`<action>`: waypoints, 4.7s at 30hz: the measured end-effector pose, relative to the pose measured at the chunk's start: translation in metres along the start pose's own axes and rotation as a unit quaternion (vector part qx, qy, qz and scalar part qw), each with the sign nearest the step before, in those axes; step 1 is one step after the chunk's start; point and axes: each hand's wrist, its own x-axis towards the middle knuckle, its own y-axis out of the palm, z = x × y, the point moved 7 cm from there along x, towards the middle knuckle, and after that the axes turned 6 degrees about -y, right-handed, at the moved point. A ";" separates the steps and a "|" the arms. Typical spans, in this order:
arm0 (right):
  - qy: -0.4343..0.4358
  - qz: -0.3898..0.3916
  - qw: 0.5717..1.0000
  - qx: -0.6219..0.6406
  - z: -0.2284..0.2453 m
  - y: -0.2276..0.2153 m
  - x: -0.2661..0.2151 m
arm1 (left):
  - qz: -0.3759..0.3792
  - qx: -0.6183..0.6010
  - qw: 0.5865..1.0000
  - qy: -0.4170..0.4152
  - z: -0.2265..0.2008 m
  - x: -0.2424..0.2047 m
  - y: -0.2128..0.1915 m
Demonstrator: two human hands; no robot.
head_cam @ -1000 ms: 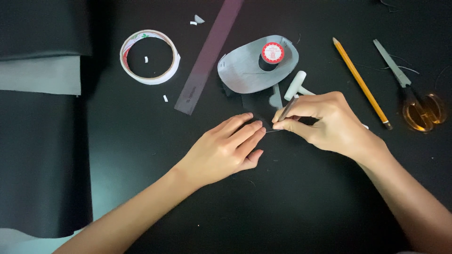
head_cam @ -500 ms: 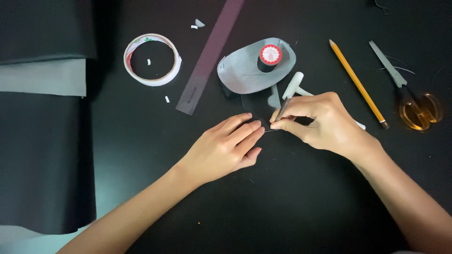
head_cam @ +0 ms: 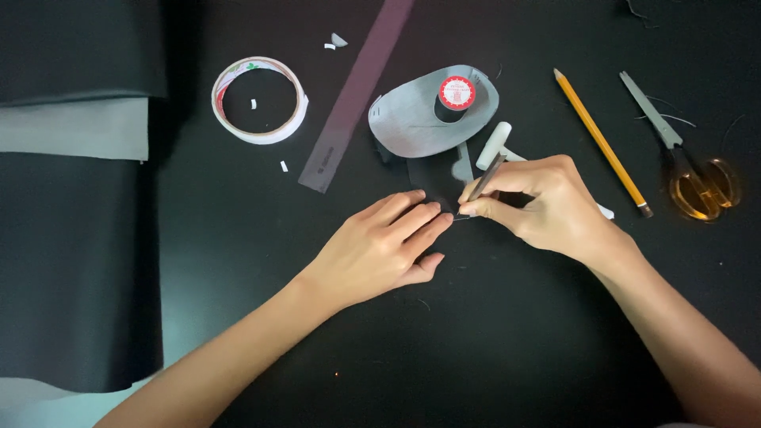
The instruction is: The person marks a line on a small piece of leather and then uses a prong punch and a nylon mallet to punch a series of stitching holes along that line.
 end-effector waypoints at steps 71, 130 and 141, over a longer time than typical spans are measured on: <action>0.199 -0.112 0.945 -0.234 0.062 -0.049 -0.134 | -0.084 -0.283 0.948 -0.121 0.013 0.042 -0.005; 0.288 -0.312 0.884 -0.197 0.056 -0.044 -0.193 | -0.067 -0.327 0.932 -0.138 0.014 0.042 -0.006; 0.256 -0.035 0.923 -0.287 0.068 -0.026 -0.137 | -0.095 -0.319 0.935 -0.125 0.010 0.043 -0.013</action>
